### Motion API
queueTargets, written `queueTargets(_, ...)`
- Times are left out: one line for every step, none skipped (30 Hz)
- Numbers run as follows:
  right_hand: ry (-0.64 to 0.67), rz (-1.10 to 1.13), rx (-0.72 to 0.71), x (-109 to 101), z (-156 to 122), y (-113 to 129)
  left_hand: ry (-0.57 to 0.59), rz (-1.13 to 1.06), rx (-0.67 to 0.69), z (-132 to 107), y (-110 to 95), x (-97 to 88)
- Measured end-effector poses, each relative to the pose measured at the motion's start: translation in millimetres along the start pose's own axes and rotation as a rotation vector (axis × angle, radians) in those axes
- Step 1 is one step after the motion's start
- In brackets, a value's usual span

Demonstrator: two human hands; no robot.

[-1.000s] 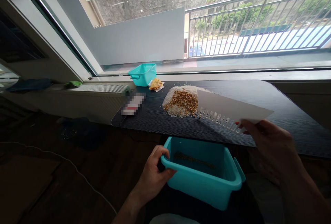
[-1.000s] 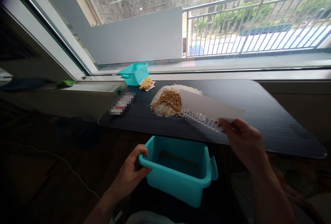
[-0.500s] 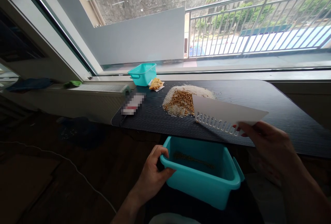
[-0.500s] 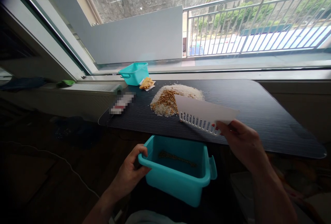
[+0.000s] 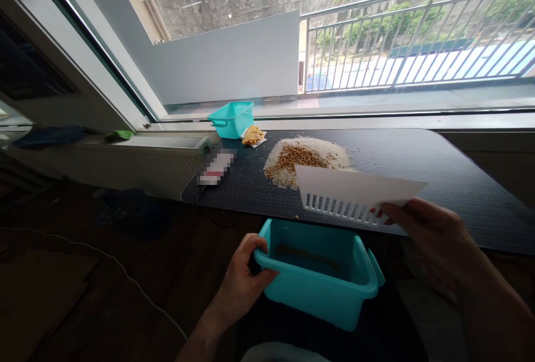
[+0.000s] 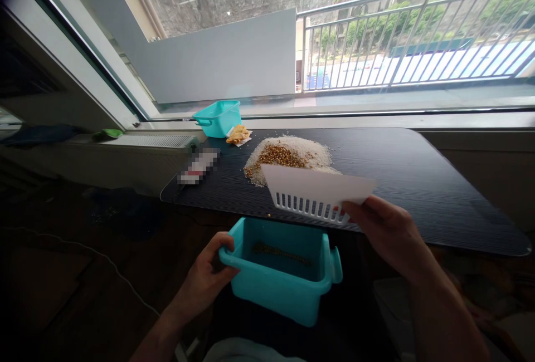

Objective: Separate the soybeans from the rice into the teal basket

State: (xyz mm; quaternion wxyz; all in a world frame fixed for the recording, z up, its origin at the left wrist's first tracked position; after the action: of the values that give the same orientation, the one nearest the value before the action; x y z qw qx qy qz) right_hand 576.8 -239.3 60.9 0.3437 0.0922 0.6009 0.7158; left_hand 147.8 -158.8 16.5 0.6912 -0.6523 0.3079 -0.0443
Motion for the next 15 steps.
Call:
queueTargets(-0.032,-0.018,0.003,-3.3,3.9,0.2,0.006,0.008,-0.001,-0.1,0.6,-0.6)
queueTargets(-0.055,-0.034,0.01,-5.3,8.7,0.0,0.009,0.016,-0.003,-0.2,1.3,-0.5)
queueTargets(-0.073,-0.048,0.016,-6.2,13.9,-0.3,0.007,0.025,-0.004,-0.1,1.7,-0.1)
queueTargets(-0.093,-0.061,0.017,-6.6,19.1,-0.1,-0.008,0.031,-0.002,0.1,1.7,-0.3)
queueTargets(-0.101,-0.074,0.019,-5.4,23.9,-0.2,-0.026,0.035,0.001,0.4,1.4,-0.7)
queueTargets(-0.104,-0.086,0.02,-3.6,27.9,-0.3,-0.042,0.037,0.002,0.7,0.9,-0.9)
queueTargets(-0.106,-0.097,0.022,-1.6,30.9,-0.8,-0.053,0.036,0.002,1.0,0.3,-1.1)
queueTargets(-0.101,-0.105,0.025,0.5,32.8,-1.6,-0.044,0.035,-0.003,1.3,-0.2,0.1)
queueTargets(-0.096,-0.112,0.028,2.1,33.6,-2.5,-0.034,0.033,-0.007,1.7,-0.9,0.7)
queueTargets(-0.093,-0.114,0.031,2.8,33.5,-3.3,-0.025,0.03,-0.012,1.9,-1.7,1.0)
queueTargets(-0.085,-0.112,0.035,3.3,32.7,-4.1,-0.021,0.028,-0.014,2.2,-2.9,0.6)
queueTargets(-0.077,-0.108,0.041,3.4,31.5,-4.6,-0.028,0.026,-0.013,2.3,-4.2,-0.8)
queueTargets(-0.068,-0.106,0.049,3.1,30.0,-5.0,-0.037,0.026,-0.011,2.3,-5.5,-2.4)
queueTargets(-0.063,-0.104,0.058,2.6,28.6,-4.8,-0.044,0.026,-0.011,2.4,-6.5,-3.5)
queueTargets(-0.062,-0.102,0.065,2.0,27.5,-4.1,-0.045,0.026,-0.012,2.4,-7.1,-4.0)
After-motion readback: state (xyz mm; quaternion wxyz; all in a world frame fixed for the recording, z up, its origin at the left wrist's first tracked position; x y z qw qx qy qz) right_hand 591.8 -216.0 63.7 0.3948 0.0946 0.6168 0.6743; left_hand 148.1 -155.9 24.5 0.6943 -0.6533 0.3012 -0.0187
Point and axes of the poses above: each hand's wrist, its own z-axis towards the middle knuckle, its own x-axis out of the palm, y = z × x, the point moved 9 cm from there along z, towards the middle knuckle, and after that the axes turned 5 degrees about z, right-handed, at the moved point
